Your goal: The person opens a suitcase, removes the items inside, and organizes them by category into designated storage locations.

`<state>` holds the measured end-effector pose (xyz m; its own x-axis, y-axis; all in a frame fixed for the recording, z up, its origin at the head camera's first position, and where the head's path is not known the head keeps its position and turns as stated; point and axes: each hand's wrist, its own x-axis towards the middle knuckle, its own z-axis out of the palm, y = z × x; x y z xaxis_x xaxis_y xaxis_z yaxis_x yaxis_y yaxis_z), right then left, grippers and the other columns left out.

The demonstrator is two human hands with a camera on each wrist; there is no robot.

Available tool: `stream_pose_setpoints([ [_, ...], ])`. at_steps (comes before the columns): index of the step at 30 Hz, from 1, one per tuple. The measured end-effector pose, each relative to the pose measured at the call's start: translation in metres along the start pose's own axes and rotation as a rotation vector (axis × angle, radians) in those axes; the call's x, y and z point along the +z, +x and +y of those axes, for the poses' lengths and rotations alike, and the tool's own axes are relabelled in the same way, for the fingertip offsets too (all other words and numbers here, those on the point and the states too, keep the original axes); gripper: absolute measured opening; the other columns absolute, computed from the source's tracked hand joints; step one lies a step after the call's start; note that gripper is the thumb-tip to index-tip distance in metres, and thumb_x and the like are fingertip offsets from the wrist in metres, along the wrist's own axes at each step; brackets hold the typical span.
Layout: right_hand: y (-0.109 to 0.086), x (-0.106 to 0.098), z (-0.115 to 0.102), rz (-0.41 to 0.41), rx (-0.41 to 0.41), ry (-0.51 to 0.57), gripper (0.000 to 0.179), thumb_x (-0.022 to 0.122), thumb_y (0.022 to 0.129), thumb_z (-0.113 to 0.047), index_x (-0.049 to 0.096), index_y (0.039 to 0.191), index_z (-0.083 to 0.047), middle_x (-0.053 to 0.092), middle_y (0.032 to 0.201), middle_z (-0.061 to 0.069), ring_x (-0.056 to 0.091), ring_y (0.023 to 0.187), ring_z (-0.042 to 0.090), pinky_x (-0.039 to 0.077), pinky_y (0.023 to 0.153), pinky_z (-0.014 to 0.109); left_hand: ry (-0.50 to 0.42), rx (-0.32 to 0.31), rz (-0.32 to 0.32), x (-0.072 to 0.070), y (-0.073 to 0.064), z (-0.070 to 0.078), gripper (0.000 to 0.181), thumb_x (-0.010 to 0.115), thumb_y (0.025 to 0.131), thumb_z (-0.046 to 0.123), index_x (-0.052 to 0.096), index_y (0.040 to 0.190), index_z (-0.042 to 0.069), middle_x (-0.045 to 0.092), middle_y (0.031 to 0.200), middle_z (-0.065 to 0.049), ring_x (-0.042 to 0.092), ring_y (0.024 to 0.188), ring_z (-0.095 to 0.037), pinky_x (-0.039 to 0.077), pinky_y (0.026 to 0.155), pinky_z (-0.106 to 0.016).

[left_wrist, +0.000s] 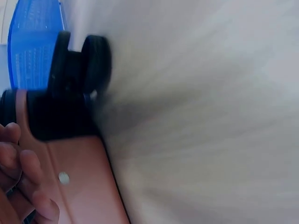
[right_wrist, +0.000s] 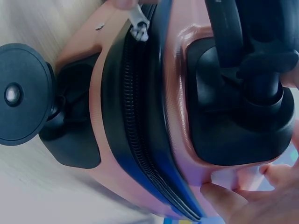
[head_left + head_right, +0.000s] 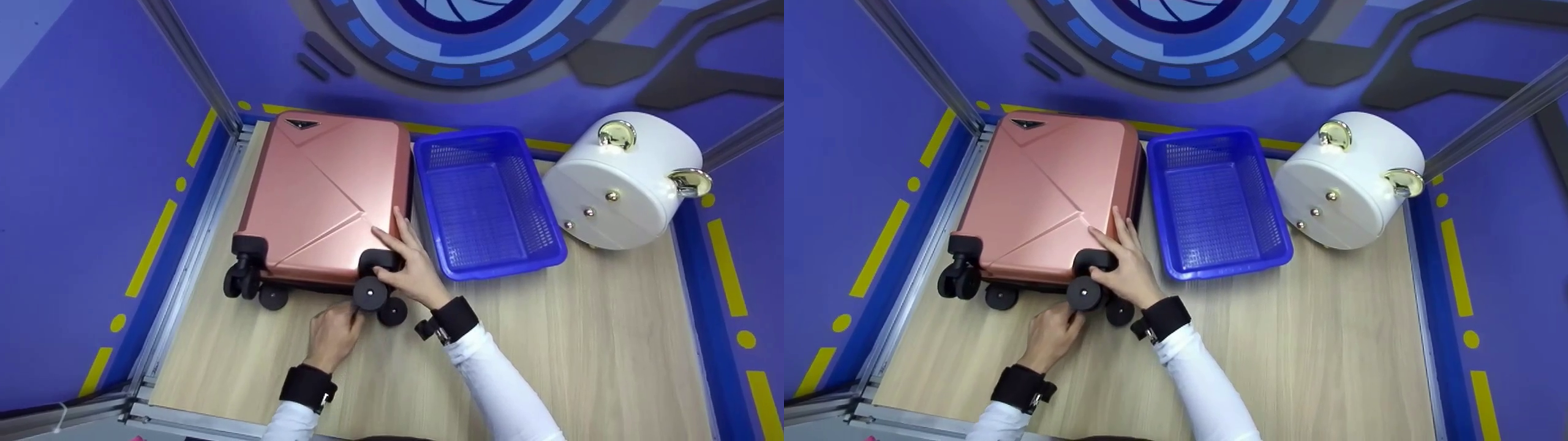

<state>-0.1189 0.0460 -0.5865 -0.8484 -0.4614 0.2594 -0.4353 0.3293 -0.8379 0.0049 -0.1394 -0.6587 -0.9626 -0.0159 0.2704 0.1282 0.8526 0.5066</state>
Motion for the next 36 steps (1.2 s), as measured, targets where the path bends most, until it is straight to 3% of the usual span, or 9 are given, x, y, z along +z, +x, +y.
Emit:
stream_pose_setpoints([
  [8,0.001,0.001,-0.001,-0.023,0.009,0.016,0.072,0.081,0.084,-0.018,0.056,0.151,-0.017,0.01,0.174,0.013,0.01,0.156,0.051,0.016,0.122,0.065,0.031,0.012,0.081,-0.01,-0.004,-0.019,0.03,0.067,0.093,0.019,0.051,0.068,0.018,0.053,0.063,0.003,0.061,0.058,-0.022,0.046,0.048,-0.042],
  [23,0.0,0.002,0.0,-0.024,0.018,0.025,0.072,0.081,0.084,-0.016,0.056,0.151,-0.018,0.009,0.174,0.011,0.009,0.156,0.052,0.016,0.121,0.067,0.081,-0.081,0.156,-0.034,-0.01,-0.055,0.031,0.066,0.094,0.019,0.05,0.067,0.017,0.05,0.061,0.004,0.054,0.051,-0.02,0.041,0.043,-0.039],
  [27,0.0,0.001,0.0,-0.026,0.016,0.015,0.071,0.082,0.083,-0.016,0.057,0.15,-0.019,0.009,0.174,0.01,0.009,0.156,0.049,0.017,0.122,0.065,0.077,-0.113,0.161,-0.037,-0.011,-0.058,0.031,0.066,0.093,0.018,0.05,0.067,0.016,0.049,0.062,0.003,0.052,0.051,-0.02,0.041,0.043,-0.04],
  [36,0.001,-0.001,-0.005,0.004,0.037,-0.021,0.065,0.081,0.085,-0.019,0.061,0.147,-0.017,0.015,0.173,0.011,0.015,0.155,0.049,0.02,0.123,0.061,0.02,-0.084,0.129,-0.027,-0.011,-0.047,0.023,0.065,0.095,0.012,0.054,0.074,0.013,0.051,0.065,0.002,0.049,0.054,-0.016,0.044,0.046,-0.039],
])
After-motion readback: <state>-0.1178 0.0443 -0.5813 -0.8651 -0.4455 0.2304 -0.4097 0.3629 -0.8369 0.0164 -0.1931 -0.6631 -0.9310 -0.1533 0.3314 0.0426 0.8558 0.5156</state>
